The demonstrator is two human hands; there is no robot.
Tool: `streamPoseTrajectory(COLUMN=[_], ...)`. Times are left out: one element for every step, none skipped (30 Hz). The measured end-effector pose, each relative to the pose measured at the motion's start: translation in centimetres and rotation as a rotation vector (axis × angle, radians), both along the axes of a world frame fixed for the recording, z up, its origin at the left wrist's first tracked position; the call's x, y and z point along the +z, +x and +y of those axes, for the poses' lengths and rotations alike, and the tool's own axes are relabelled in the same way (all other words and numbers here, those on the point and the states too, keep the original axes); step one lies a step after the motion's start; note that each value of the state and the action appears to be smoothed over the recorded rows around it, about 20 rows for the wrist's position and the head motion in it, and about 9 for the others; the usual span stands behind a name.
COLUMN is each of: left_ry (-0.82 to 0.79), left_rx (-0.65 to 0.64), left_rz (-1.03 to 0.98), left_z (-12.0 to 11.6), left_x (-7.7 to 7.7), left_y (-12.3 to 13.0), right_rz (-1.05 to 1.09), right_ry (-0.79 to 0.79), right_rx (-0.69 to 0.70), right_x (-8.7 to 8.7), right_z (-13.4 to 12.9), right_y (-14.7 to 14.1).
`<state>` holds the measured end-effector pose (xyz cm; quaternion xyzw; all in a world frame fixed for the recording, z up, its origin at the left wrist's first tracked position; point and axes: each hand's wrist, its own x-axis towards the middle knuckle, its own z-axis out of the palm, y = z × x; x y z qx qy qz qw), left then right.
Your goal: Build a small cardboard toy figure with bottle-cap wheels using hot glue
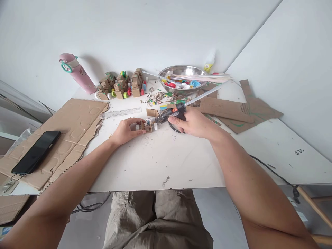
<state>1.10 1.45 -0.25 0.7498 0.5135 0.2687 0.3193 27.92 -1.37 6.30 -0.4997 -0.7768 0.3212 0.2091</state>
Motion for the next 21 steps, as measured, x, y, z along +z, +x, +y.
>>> streamPoseTrajectory(left_ry=[0.0,0.0,0.002,0.004,0.007,0.009,0.011,0.012,0.012,0.012,0.013,0.014,0.014,0.013,0.011,0.01,0.01,0.012,0.013,0.013,0.012], left_rx=[0.001,0.001,0.002,0.003,0.004,0.004,0.005,0.005,0.006,0.006,0.005,0.005,0.003,0.001,0.0,0.0,0.002,0.004,0.005,0.004,0.002], left_rz=[0.004,0.007,0.01,0.01,0.008,0.006,0.003,0.001,0.001,0.002,0.006,0.01,0.016,0.022,0.027,0.03,0.03,0.028,0.025,0.022,0.02], left_z=[0.0,0.0,0.0,0.0,0.0,0.0,0.0,0.0,0.0,0.0,0.0,0.0,0.0,0.0,0.1,0.1,0.1,0.1,0.1,0.1,0.1], left_x=[0.0,0.0,0.0,0.0,-0.1,-0.1,-0.1,-0.1,-0.2,-0.2,-0.2,-0.2,-0.2,-0.2,-0.2,-0.2,-0.2,-0.1,-0.1,-0.1,-0.1], left_y=[0.0,0.0,0.0,0.0,0.0,0.0,-0.1,-0.1,-0.1,-0.1,-0.1,-0.1,-0.1,-0.1,-0.1,-0.1,-0.1,0.0,0.0,0.0,0.0], right_rz=[0.007,0.016,0.027,0.036,0.039,0.035,0.026,0.014,0.001,-0.01,-0.02,-0.03,-0.043,-0.058,-0.071,-0.073,-0.068,-0.057,-0.046,-0.033,-0.031], right_ry=[-0.009,-0.012,-0.008,-0.002,0.005,0.008,0.007,0.005,0.0,-0.005,-0.013,-0.027,-0.046,-0.073,-0.101,-0.125,-0.149,-0.16,-0.158,-0.131,-0.066], right_rx=[-0.001,-0.002,-0.002,0.002,0.007,0.013,0.018,0.019,0.019,0.015,0.008,0.0,-0.008,-0.009,-0.004,0.006,0.024,0.029,0.013,-0.033,-0.111], right_x=[0.1,0.1,0.0,-0.1,-0.2,-0.3,-0.4,-0.4,-0.4,-0.3,-0.2,-0.1,0.0,0.0,0.1,0.1,0.2,0.2,0.3,0.3,0.2], right_z=[0.0,0.0,0.0,0.0,0.1,0.2,0.2,0.2,0.2,0.2,0.1,0.1,0.0,-0.1,-0.1,-0.2,-0.2,-0.3,-0.2,-0.1,0.2], right_y=[-0.1,-0.1,-0.1,0.0,0.0,0.1,0.2,0.3,0.4,0.5,0.5,0.4,0.4,0.3,0.3,0.3,0.3,0.5,0.9,1.5,2.4])
